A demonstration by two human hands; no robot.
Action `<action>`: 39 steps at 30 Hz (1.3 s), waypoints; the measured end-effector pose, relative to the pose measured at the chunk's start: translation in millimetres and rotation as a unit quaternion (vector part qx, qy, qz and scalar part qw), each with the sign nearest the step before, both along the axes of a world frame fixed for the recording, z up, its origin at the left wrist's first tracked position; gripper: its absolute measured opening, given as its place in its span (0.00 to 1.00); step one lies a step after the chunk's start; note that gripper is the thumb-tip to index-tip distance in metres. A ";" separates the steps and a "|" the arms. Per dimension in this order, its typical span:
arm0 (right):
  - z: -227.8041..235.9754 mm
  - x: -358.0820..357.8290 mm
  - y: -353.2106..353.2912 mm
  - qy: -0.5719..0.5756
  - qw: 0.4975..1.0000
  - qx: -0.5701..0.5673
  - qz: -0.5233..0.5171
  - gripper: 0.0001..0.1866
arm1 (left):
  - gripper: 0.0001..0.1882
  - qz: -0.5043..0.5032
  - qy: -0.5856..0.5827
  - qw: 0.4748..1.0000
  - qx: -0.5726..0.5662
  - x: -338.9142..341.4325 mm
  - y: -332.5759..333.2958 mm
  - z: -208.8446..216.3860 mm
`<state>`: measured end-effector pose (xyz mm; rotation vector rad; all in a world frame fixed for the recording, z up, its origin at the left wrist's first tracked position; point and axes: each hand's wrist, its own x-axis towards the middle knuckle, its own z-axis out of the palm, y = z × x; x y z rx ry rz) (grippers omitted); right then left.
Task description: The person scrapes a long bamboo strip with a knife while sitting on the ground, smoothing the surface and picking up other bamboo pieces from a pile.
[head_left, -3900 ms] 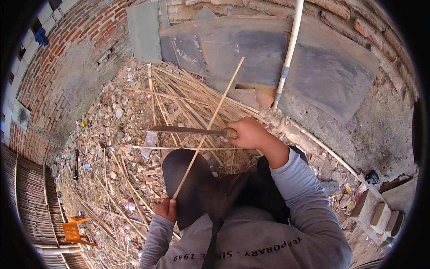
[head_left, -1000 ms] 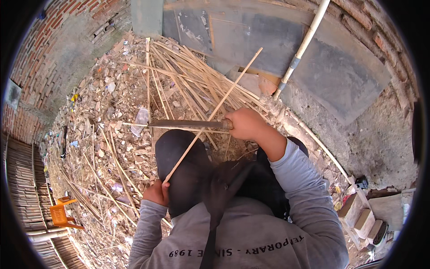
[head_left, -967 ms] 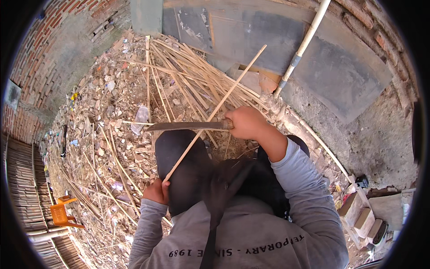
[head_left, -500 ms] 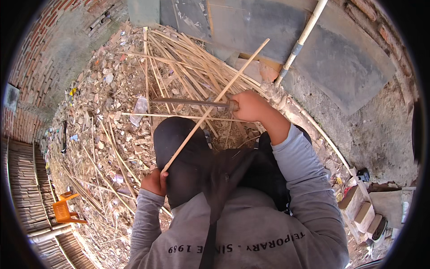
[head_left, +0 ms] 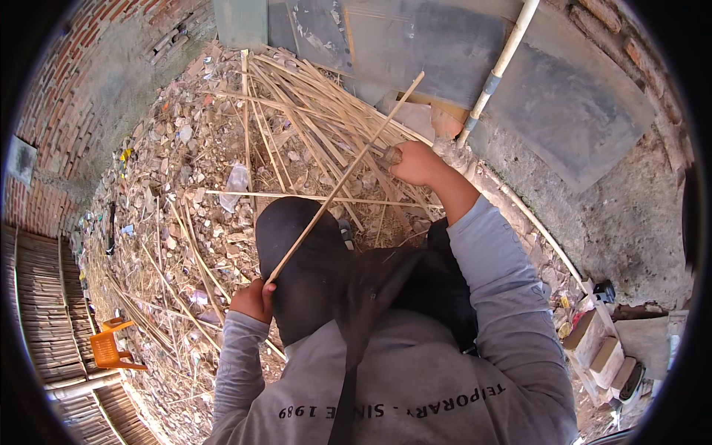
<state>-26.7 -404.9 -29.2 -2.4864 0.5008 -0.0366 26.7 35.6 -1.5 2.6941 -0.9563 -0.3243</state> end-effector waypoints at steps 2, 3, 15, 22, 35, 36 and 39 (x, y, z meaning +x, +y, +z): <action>-5.3 -0.3 -5.7 -0.005 0.999 -0.021 -0.025 0.20 | 0.20 -0.002 -0.009 1.000 0.004 1.2 4.1 -2.8; 1.2 -1.3 1.6 0.006 1.000 -0.019 0.000 0.21 | 0.20 0.003 -0.008 1.000 0.005 0.6 4.8 -2.1; 4.8 -0.5 -3.6 0.008 0.999 0.020 -0.027 0.22 | 0.19 0.005 -0.033 0.999 0.034 -1.6 4.4 -1.9; 18.5 -5.3 15.2 0.078 0.996 0.018 0.039 0.20 | 0.19 0.023 -0.048 0.998 0.018 -6.2 1.2 -8.2; 21.0 -6.6 -5.0 0.043 0.999 0.003 0.001 0.20 | 0.16 0.042 -0.072 0.996 0.039 -8.7 1.6 -17.2; 17.2 -7.4 -11.1 0.037 0.999 0.006 -0.020 0.21 | 0.16 0.043 -0.079 0.995 0.049 -9.4 1.2 -15.5; 25.7 -6.1 -1.7 0.054 0.998 -0.035 -0.007 0.21 | 0.16 0.053 -0.083 0.992 0.073 -10.4 5.3 -13.1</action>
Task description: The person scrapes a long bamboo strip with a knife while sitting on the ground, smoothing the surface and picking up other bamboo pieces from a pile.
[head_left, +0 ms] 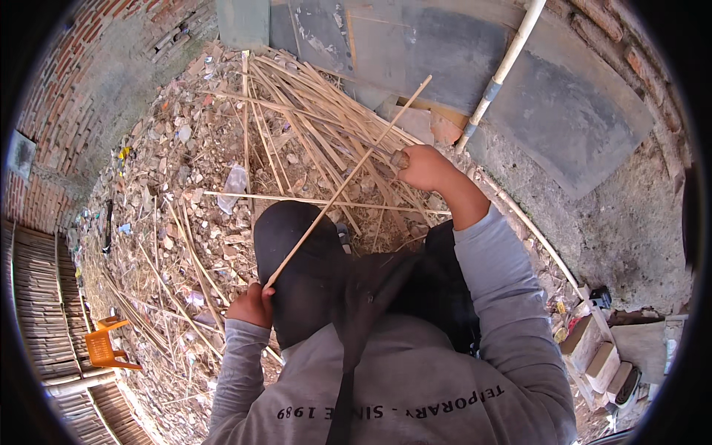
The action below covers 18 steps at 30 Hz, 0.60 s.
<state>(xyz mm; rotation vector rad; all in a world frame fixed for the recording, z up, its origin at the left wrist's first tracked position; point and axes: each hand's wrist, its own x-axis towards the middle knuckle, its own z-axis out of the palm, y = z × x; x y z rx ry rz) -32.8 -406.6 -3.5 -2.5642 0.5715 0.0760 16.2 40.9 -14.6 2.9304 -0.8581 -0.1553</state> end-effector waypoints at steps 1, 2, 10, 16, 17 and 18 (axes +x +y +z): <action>2.3 -0.1 6.8 0.018 1.000 -0.015 0.018 0.20 | 0.17 0.002 0.003 1.000 -0.003 -0.7 -1.4 2.0; 3.6 -2.0 16.1 0.038 0.998 -0.027 0.037 0.19 | 0.17 0.000 0.002 1.000 -0.010 -2.1 -2.1 2.2; 10.5 5.0 10.6 0.001 0.997 0.018 0.077 0.13 | 0.16 0.000 0.025 0.999 -0.039 -0.2 -8.6 -0.3; 31.3 2.8 35.1 0.052 0.983 -0.083 0.154 0.16 | 0.16 0.003 -0.001 0.999 -0.038 -5.2 -2.0 -4.0; 21.9 1.3 25.5 0.046 0.990 -0.051 0.122 0.15 | 0.16 -0.006 -0.005 0.999 -0.043 -6.5 -3.9 -5.3; 11.7 3.1 10.3 0.035 0.995 -0.023 0.089 0.15 | 0.16 -0.009 -0.005 0.999 -0.044 -6.9 -5.7 -6.3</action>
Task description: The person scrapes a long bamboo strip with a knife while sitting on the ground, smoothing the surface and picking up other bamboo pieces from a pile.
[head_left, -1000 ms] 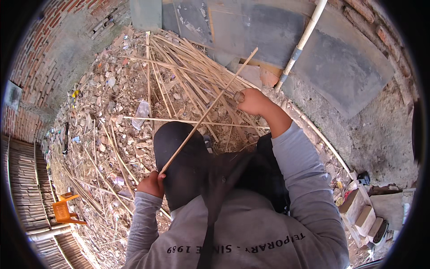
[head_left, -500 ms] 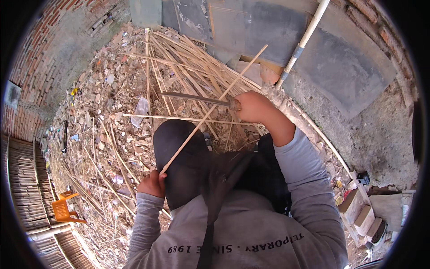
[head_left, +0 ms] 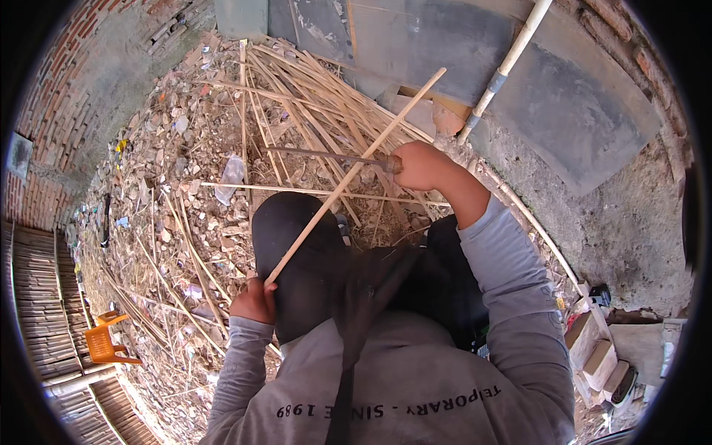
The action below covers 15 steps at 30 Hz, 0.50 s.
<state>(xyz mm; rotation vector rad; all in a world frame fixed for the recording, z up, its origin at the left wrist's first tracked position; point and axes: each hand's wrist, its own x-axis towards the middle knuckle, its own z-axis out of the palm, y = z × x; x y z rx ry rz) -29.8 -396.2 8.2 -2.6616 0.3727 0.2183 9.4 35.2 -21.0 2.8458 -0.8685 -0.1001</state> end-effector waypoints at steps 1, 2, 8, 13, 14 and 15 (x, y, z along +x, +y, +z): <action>-11.6 -0.7 -11.4 -0.009 0.999 0.027 -0.034 0.14 | 0.16 -0.002 -0.001 1.000 -0.001 -0.2 -1.4 -0.9; -13.0 -0.4 -11.0 -0.021 0.999 0.023 -0.039 0.14 | 0.16 -0.002 -0.003 1.000 -0.001 1.1 -1.5 -1.1; 7.4 -6.3 23.3 -0.001 1.000 0.010 0.015 0.14 | 0.17 -0.020 0.024 1.000 -0.005 6.3 8.0 1.0; -22.7 -1.6 7.5 -0.002 0.999 0.054 -0.006 0.13 | 0.18 0.006 0.042 0.999 0.004 8.5 -2.8 -5.2; -21.5 0.1 14.5 -0.018 0.999 0.026 -0.005 0.13 | 0.18 0.004 0.052 0.999 -0.003 9.3 0.9 -3.7; -19.5 -0.6 19.6 -0.045 0.998 0.039 -0.009 0.13 | 0.18 0.001 0.061 0.998 -0.010 10.6 4.0 -1.6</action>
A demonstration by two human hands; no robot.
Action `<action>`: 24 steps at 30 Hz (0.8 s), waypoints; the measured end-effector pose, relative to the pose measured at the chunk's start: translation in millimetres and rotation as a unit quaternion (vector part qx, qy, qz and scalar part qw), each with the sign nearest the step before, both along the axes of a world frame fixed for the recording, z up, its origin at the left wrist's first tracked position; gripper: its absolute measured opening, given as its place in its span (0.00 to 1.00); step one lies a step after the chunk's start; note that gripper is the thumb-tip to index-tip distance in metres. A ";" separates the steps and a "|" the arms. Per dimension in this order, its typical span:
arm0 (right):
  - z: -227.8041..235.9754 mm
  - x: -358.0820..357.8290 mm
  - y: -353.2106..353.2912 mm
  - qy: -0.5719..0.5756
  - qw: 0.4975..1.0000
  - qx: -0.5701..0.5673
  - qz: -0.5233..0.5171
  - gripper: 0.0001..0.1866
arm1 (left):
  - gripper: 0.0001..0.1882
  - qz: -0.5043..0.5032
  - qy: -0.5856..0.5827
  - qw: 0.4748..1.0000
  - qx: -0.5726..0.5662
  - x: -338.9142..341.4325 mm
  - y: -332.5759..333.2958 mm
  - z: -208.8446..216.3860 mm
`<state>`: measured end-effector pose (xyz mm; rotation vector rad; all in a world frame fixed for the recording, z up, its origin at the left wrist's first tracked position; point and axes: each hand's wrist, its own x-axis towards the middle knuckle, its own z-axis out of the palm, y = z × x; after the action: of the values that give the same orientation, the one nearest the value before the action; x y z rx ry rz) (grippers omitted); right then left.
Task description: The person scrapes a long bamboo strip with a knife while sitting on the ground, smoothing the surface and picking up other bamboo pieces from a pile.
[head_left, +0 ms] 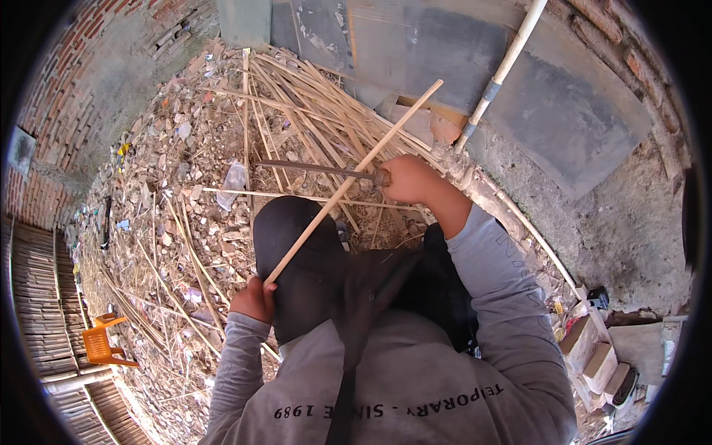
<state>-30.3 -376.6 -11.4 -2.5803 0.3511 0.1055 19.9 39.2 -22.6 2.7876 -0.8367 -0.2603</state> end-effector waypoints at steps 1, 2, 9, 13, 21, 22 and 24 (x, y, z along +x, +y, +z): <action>3.6 -1.3 2.1 -0.010 1.000 -0.011 0.003 0.13 | 0.18 -0.003 0.010 1.000 -0.007 1.4 1.3 1.8; 15.0 -4.9 10.7 -0.018 1.000 -0.017 0.006 0.13 | 0.18 -0.003 0.021 1.000 0.004 -0.1 2.7 7.5; 0.5 6.3 -3.8 0.046 0.999 -0.001 0.006 0.13 | 0.18 -0.002 0.004 1.000 -0.013 -2.0 -10.1 4.3; 19.9 -3.5 15.3 -0.016 1.000 -0.014 -0.015 0.12 | 0.18 -0.007 0.013 0.999 -0.030 -1.9 -1.2 5.3; 1.8 1.0 8.0 0.002 0.999 -0.049 0.000 0.12 | 0.19 0.003 -0.009 0.999 -0.050 -7.0 -12.1 4.0; 4.0 1.4 9.6 0.011 0.998 -0.065 0.000 0.12 | 0.19 -0.003 -0.003 0.999 -0.049 -6.0 -9.9 7.1; 7.4 -0.9 17.7 -0.044 0.998 -0.036 0.014 0.12 | 0.20 -0.005 0.014 0.998 -0.066 -4.5 -3.8 8.2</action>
<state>-31.3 -358.9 -4.0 -2.6510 0.2914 -0.0111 15.4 35.4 -14.4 2.6512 -0.8311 -0.2361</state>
